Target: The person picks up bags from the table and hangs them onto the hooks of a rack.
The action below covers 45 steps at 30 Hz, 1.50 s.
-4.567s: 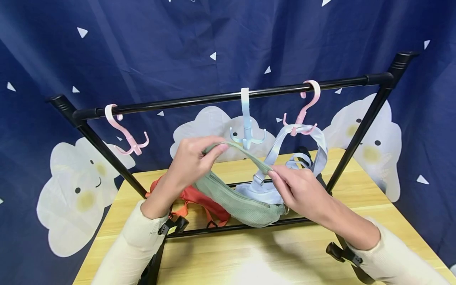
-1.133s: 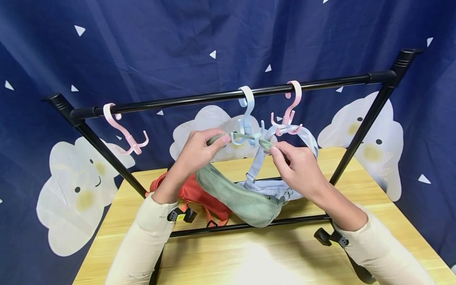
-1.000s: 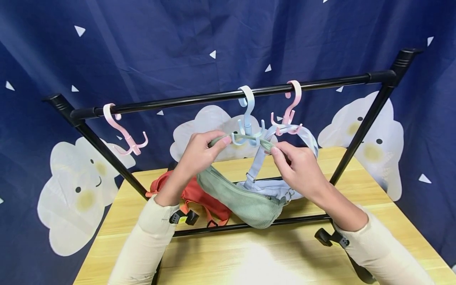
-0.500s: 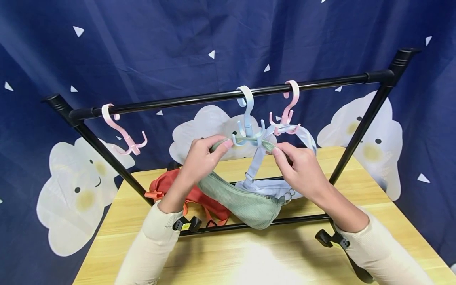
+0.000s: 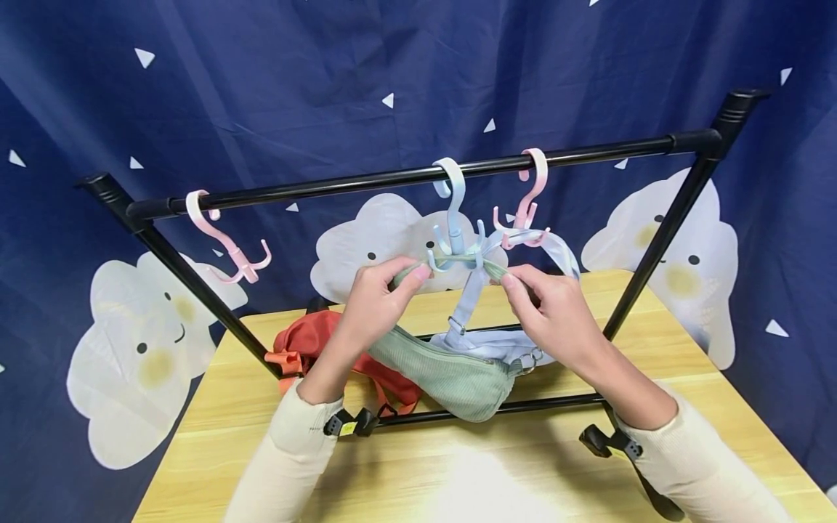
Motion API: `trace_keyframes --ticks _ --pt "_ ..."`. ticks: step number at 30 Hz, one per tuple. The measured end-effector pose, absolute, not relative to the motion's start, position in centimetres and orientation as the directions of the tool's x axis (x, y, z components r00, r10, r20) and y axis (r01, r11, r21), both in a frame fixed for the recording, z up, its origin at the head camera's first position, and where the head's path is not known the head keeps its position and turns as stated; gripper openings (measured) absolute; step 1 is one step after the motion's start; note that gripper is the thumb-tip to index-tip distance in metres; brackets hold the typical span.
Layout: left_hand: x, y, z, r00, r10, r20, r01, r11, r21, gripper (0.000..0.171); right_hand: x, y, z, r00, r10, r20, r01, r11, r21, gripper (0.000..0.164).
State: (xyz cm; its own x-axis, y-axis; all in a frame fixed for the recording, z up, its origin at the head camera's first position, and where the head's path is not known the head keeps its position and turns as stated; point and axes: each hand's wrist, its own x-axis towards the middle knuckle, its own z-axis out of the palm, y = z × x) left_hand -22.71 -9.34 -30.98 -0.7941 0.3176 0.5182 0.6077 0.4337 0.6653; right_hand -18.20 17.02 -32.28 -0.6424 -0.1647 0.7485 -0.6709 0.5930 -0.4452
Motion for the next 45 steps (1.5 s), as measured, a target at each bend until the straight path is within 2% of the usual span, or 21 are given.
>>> trace_keyframes --ticks 5,24,34,45 --pt "-22.2 -9.3 -31.4 -0.797 0.313 0.516 0.604 0.430 0.671 0.020 -18.2 17.0 -32.4 -0.653 -0.160 0.740 -0.667 0.584 -0.462 0.015" --pt "-20.9 -9.4 -32.8 -0.762 0.307 0.570 0.636 0.516 0.573 0.024 -18.0 16.9 -33.1 -0.693 -0.149 0.706 -0.646 0.565 -0.514 0.004" --pt "-20.4 -10.4 -33.1 -0.797 0.267 0.542 0.589 0.547 0.595 0.035 -17.9 16.8 -33.3 -0.733 -0.189 0.654 -0.614 0.597 -0.516 0.007" --pt "-20.4 -10.9 -33.4 -0.770 0.247 0.588 0.617 0.524 0.587 0.037 -17.8 16.7 -33.6 -0.713 -0.208 0.670 -0.637 0.590 -0.495 0.011"
